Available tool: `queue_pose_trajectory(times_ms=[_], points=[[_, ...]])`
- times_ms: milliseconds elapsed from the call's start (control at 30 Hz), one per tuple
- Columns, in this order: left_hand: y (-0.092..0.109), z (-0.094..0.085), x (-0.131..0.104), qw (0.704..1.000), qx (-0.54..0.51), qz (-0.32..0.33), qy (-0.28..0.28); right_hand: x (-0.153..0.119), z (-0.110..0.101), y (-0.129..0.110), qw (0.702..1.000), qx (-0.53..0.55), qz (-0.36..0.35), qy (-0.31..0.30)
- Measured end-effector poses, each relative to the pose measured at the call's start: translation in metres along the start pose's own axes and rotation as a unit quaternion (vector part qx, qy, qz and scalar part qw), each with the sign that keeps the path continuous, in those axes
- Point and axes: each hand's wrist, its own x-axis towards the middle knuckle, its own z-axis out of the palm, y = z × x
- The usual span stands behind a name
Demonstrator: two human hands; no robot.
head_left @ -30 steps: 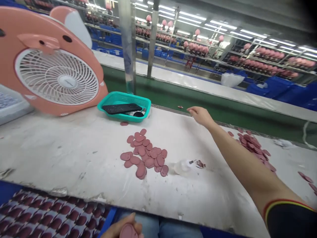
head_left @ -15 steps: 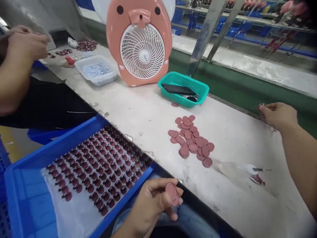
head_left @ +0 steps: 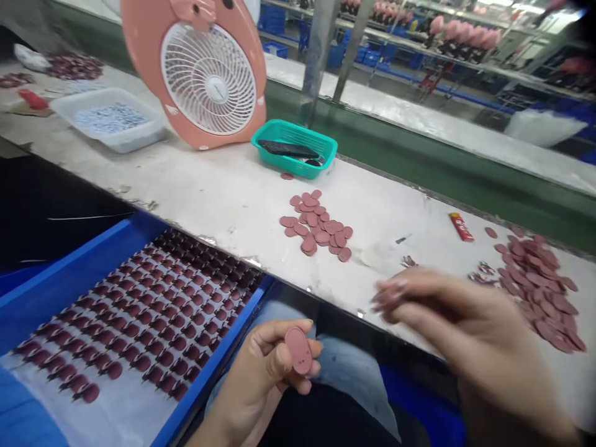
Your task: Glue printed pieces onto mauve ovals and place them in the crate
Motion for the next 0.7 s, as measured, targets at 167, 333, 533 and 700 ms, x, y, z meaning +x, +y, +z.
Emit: queue_pose_trajectory(times_ms=[167, 333, 533, 700], points=[[-0.005, -0.004, 0.002, 0.998, 0.034, -0.009, -0.046, -0.011, 0.050, -0.009, 0.993, 0.088, -0.033, -0.076], [-0.005, -0.002, 0.003, 0.997, 0.054, -0.004, -0.064, -0.014, 0.048, -0.004, 0.992, 0.075, -0.035, -0.094], [-0.006, -0.001, 0.005, 0.997, 0.053, -0.005, -0.061, -0.014, 0.049, -0.003, 0.992, 0.033, -0.055, -0.105], [-0.008, -0.003, 0.005, 0.996, 0.055, -0.013, -0.062, -0.012, 0.047, -0.005, 0.991, 0.017, -0.067, -0.116]])
